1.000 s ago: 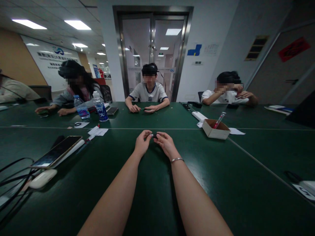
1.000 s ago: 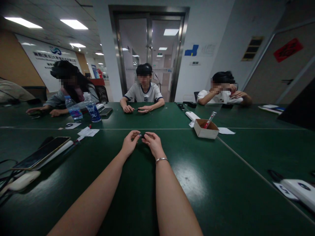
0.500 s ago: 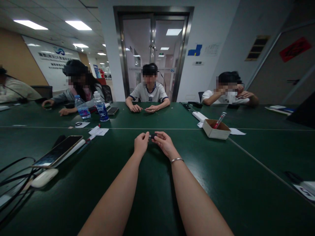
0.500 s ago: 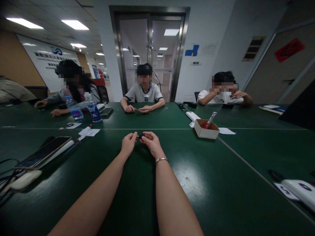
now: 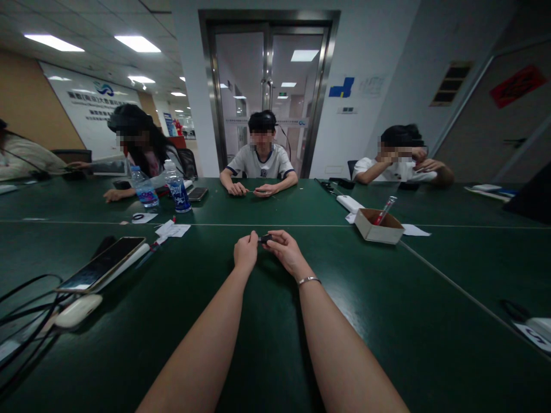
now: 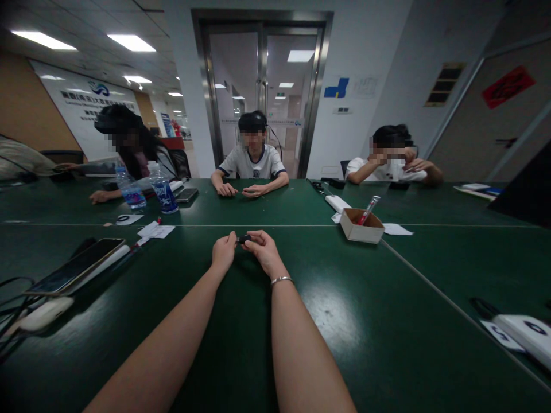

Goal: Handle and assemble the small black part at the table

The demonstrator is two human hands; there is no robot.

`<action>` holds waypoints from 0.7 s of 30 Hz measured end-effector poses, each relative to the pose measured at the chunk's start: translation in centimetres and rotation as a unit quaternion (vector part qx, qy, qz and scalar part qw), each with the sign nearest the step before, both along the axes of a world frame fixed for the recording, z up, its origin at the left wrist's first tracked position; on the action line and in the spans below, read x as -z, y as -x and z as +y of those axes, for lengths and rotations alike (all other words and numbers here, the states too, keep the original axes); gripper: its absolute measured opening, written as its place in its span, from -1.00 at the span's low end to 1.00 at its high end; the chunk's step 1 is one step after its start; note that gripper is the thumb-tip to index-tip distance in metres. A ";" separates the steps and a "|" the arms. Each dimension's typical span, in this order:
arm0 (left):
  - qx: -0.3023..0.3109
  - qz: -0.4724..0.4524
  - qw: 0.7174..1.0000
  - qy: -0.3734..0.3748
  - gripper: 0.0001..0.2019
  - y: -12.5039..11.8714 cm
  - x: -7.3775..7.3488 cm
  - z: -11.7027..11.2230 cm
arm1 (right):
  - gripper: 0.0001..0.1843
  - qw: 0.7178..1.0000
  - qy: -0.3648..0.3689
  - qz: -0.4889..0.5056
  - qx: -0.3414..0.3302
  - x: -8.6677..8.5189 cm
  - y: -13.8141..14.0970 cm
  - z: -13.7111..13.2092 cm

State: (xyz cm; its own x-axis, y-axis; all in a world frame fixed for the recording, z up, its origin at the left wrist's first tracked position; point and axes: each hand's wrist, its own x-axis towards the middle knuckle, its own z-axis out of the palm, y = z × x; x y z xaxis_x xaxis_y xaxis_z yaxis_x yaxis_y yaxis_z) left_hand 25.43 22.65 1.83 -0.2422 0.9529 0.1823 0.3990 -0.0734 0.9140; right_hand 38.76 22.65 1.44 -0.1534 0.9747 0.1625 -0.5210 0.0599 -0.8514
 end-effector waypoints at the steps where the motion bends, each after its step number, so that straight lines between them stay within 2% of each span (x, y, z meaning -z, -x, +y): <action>1: 0.001 0.001 1.000 -0.006 -0.53 0.0 0.0 0.0 | -0.52 1.000 0.002 -0.001 0.003 0.0 0.0 0.0; 7: 0.034 0.015 0.999 -0.039 -0.54 -0.1 0.5 0.2 | -0.56 1.000 0.023 -0.010 0.012 0.3 -0.5 0.3; 13: 0.075 0.020 0.994 -0.074 -0.62 -0.1 1.1 0.7 | -0.60 0.997 0.059 -0.009 0.054 0.4 -0.7 0.6; 19: 0.134 -0.058 0.982 -0.118 -0.92 -0.5 1.3 1.3 | -0.68 0.993 0.073 0.002 0.090 0.8 -0.8 1.1; 21: 0.143 -0.076 0.980 -0.119 -0.90 -0.5 1.3 1.4 | -0.69 0.992 0.076 0.004 0.099 0.9 -0.8 1.2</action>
State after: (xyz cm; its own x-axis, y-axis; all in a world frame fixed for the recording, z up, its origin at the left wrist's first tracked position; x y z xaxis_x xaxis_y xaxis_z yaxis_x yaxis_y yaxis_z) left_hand 25.93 24.07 0.55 -0.0134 0.9207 0.3901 0.1925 -0.3805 0.9045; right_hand 39.54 23.90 0.55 0.0438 0.9990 0.0111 -0.5188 0.0323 -0.8543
